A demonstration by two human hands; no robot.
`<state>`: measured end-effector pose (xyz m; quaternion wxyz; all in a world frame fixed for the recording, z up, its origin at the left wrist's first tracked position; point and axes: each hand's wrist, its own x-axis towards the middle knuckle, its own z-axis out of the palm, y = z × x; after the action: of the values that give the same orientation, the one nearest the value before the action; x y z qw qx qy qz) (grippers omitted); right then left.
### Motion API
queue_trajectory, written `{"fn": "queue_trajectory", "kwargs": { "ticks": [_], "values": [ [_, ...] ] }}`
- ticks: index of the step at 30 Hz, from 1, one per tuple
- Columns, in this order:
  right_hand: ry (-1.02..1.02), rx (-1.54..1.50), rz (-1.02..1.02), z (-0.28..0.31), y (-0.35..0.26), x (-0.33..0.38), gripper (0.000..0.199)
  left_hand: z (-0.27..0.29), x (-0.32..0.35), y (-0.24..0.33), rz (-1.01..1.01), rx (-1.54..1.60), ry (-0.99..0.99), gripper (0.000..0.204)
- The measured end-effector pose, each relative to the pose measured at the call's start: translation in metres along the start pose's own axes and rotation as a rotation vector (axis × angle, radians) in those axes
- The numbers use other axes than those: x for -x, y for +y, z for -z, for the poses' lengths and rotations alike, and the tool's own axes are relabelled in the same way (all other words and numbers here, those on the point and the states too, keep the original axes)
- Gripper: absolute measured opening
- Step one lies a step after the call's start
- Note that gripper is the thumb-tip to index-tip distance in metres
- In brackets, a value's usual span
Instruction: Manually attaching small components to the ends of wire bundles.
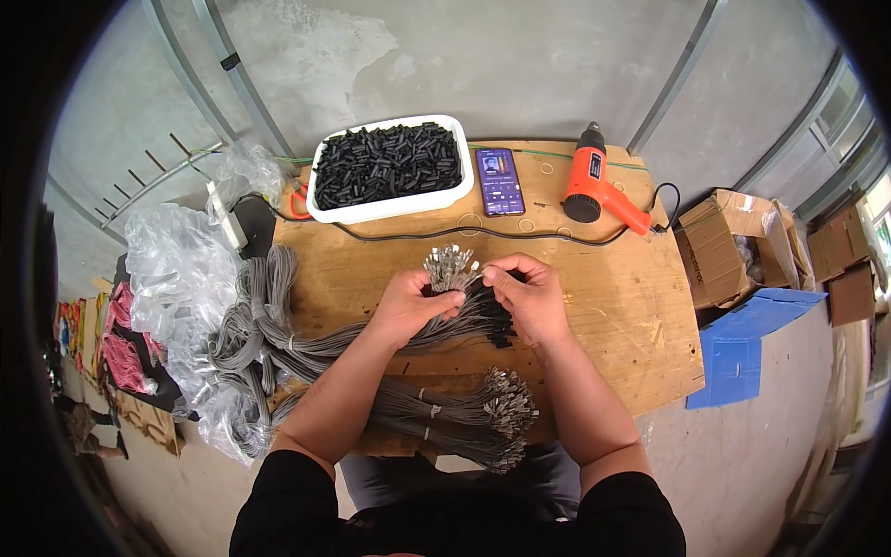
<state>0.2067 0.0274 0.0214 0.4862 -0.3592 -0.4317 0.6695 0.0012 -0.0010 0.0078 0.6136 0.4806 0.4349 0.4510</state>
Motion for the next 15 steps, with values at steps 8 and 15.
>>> {"fn": "queue_trajectory", "kwargs": {
  "ticks": [8,15],
  "values": [
    [0.024,0.038,-0.018,-0.0025,0.0011,0.0015,0.009,-0.0002,-0.0011,0.001,0.007,0.035,0.034,0.01],
    [-0.02,0.075,-0.013,-0.0048,0.0058,0.0029,0.01,0.002,-0.0031,-0.005,-0.057,0.077,-0.004,0.011]
  ]
}}
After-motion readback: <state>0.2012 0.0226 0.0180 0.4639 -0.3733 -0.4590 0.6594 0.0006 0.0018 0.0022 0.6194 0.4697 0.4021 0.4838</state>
